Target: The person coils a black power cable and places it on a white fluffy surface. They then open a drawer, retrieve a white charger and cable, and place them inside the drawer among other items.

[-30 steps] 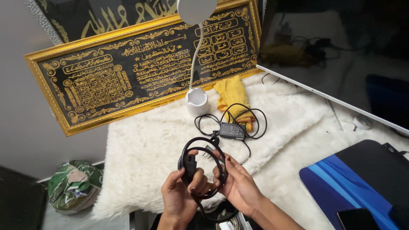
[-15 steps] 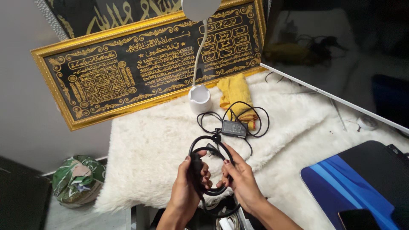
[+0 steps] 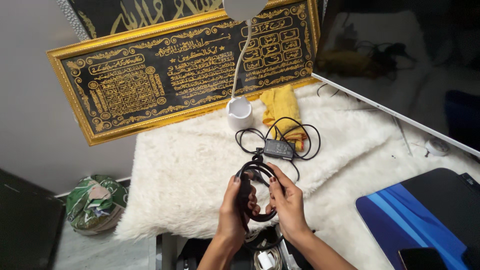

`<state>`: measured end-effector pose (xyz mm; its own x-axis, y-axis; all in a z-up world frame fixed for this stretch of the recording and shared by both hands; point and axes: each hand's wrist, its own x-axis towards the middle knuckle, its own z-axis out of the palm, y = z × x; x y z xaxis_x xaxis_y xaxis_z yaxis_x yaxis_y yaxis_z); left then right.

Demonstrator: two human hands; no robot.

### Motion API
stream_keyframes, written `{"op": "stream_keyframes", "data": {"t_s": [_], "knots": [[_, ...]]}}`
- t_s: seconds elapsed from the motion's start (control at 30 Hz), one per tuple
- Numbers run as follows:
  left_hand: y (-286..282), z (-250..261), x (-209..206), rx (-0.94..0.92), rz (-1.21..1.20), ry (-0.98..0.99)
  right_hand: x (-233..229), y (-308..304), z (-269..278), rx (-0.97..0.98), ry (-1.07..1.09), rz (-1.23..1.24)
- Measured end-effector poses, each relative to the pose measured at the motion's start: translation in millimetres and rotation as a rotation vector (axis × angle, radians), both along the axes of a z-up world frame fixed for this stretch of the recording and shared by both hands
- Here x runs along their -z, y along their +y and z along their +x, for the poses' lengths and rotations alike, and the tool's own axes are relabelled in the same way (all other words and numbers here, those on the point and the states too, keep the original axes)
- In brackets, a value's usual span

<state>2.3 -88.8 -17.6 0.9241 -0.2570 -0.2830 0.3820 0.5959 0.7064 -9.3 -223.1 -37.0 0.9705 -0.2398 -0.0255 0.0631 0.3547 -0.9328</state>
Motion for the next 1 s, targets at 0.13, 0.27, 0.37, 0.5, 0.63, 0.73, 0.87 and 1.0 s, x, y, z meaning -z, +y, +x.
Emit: {"op": "stream_keyframes", "data": {"t_s": [0.13,0.27,0.37,0.5,0.63,0.73,0.87,1.0], "knots": [[-4.6,1.5,-4.5,0.012,0.112,-0.135,-0.7,-3.6,4.4,0.006,0.036,-0.023],[-2.4,0.8,-16.7,0.035,0.035,-0.070,1.2,-10.3,5.7,-0.051,0.009,0.077],[0.9,0.2,-23.8,0.029,-0.018,-0.034,0.2,-14.4,7.1,-0.110,0.008,0.182],[3.9,5.3,-26.0,0.014,-0.054,-0.074,-3.6,-14.7,6.9,-0.128,0.008,0.314],[8.3,13.8,-36.5,-0.064,-0.052,-0.150,20.0,-8.2,-2.9,-0.067,0.138,0.294],[15.8,18.7,-52.0,-0.073,-0.079,-0.140,61.4,-4.5,-21.9,-0.388,-0.078,-0.054],[25.2,21.7,-69.4,-0.035,-0.143,-0.147,101.7,-0.9,-37.7,-0.596,-0.338,-0.952],[49.6,23.3,-80.2,0.043,-0.051,-0.126,106.6,-19.9,-24.2,-0.692,-0.140,-1.263]]}}
